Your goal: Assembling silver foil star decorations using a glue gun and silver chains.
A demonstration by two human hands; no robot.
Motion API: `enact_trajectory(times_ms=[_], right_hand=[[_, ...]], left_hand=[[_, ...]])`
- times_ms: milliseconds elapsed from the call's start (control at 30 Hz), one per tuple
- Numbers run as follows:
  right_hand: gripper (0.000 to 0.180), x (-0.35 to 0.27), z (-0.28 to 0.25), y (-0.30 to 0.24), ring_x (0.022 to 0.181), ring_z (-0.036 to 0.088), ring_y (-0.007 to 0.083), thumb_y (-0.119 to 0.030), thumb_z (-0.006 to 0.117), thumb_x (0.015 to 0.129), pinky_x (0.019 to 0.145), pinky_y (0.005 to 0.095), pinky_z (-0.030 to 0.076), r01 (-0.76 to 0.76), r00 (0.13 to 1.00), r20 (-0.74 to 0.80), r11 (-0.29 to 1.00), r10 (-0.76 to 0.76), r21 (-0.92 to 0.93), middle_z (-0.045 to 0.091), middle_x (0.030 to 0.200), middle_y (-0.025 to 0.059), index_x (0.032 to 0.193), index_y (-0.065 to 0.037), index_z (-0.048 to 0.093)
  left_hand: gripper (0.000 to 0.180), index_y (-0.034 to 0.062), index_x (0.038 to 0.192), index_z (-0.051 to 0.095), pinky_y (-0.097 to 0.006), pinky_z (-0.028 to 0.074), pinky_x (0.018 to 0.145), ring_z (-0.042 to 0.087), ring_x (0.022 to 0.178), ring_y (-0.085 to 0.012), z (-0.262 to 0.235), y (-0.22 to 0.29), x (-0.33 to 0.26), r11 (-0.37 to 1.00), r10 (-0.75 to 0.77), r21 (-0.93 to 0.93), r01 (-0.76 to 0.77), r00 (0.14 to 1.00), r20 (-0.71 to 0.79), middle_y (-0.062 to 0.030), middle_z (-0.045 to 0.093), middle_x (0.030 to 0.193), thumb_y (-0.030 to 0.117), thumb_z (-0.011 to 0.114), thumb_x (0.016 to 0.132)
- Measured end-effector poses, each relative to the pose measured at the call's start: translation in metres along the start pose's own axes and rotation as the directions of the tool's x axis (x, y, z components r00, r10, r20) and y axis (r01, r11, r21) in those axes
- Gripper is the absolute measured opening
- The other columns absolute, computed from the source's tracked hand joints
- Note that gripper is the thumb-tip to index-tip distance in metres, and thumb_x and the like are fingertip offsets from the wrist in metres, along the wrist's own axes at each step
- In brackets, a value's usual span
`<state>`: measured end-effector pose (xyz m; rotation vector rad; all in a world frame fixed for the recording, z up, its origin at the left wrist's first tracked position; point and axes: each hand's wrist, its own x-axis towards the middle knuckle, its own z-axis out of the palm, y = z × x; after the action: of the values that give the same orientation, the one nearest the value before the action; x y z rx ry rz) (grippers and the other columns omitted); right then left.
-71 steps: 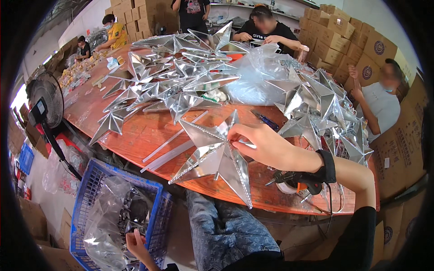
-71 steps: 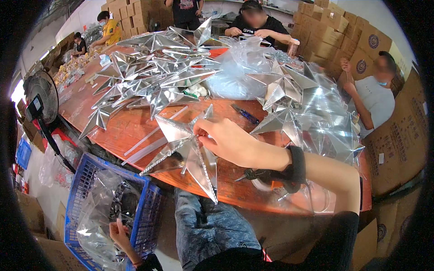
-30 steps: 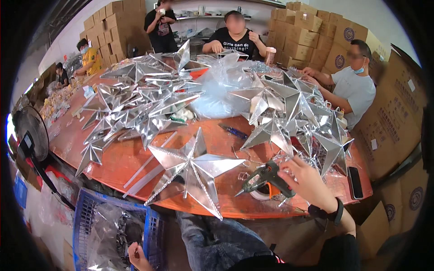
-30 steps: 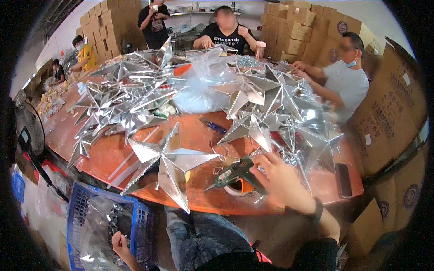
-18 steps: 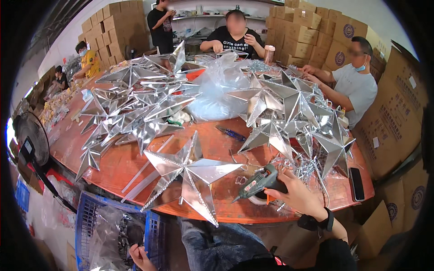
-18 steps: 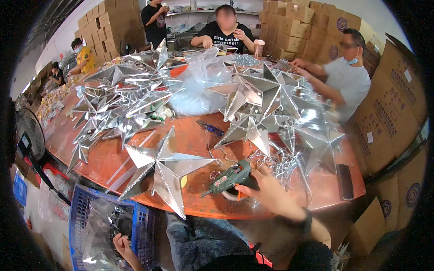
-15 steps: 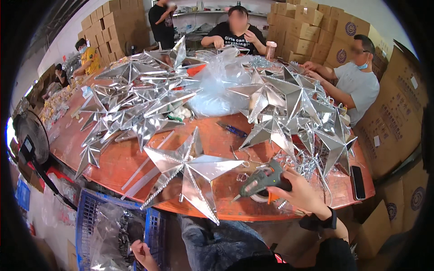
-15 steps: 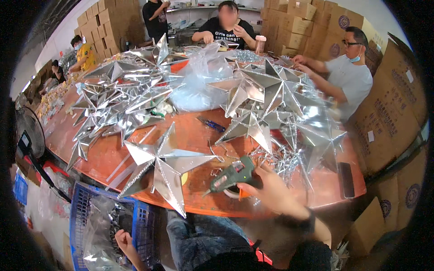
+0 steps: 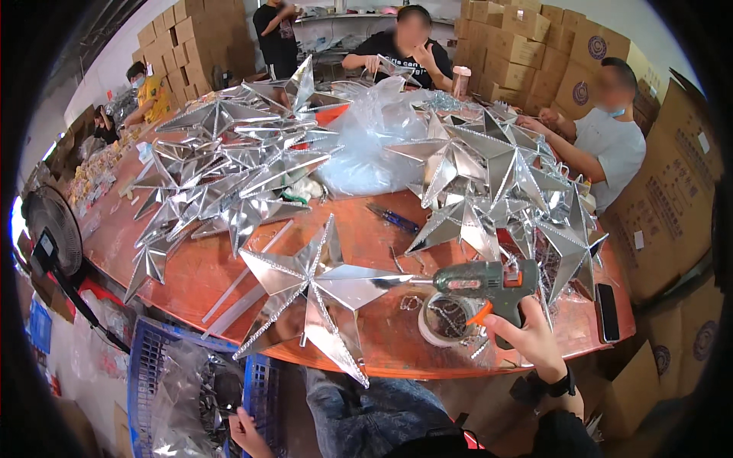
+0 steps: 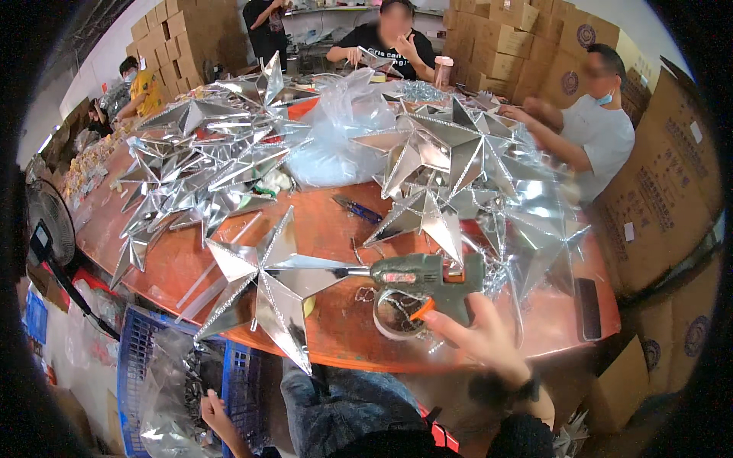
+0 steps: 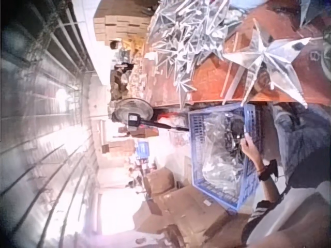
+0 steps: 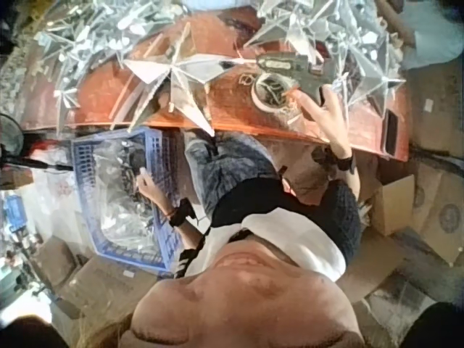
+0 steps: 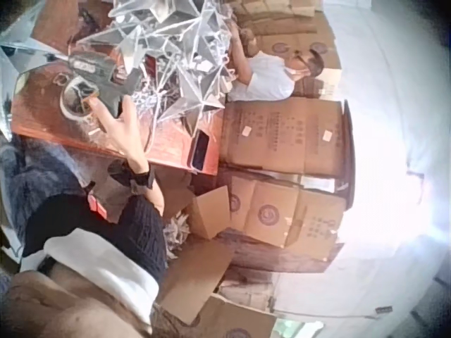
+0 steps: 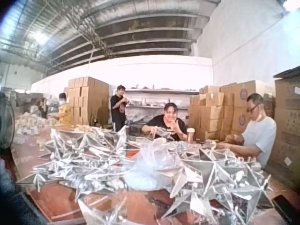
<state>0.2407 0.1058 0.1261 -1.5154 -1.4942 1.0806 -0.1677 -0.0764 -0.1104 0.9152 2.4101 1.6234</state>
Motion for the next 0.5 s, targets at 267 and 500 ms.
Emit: enact_trajectory(times_ms=[267,500], right_hand=[[0.022,0.007,0.005,0.004,0.064,0.055,0.0097,-0.012,0.062,0.084,0.057,0.0236,0.042,-0.032,0.999,-0.006,0.962,0.035,0.271,0.057,0.076,0.0042,0.096,-0.003,0.046],[0.023,0.008,0.000,0.007,0.065,0.054,0.0087,-0.019,0.063,0.085,0.056,0.0224,0.042,-0.048,0.993,0.113,0.953,0.014,0.300,0.058,0.075,0.0032,0.095,-0.002,0.050]], left_hand=[[0.030,0.0052,0.067,0.041,-0.022,0.031,0.052,0.035,0.055,-0.0065,0.016,0.010,0.001,0.981,0.178,-0.065,-0.185,0.979,-0.102,0.0023,0.034,0.059,0.017,0.055,0.090],[0.032,0.0062,0.066,0.038,-0.021,0.026,0.049,0.029,0.055,-0.0038,0.011,0.043,0.003,0.999,-0.032,0.015,0.034,0.991,-0.128,0.0061,0.029,0.059,0.018,0.054,0.091]])
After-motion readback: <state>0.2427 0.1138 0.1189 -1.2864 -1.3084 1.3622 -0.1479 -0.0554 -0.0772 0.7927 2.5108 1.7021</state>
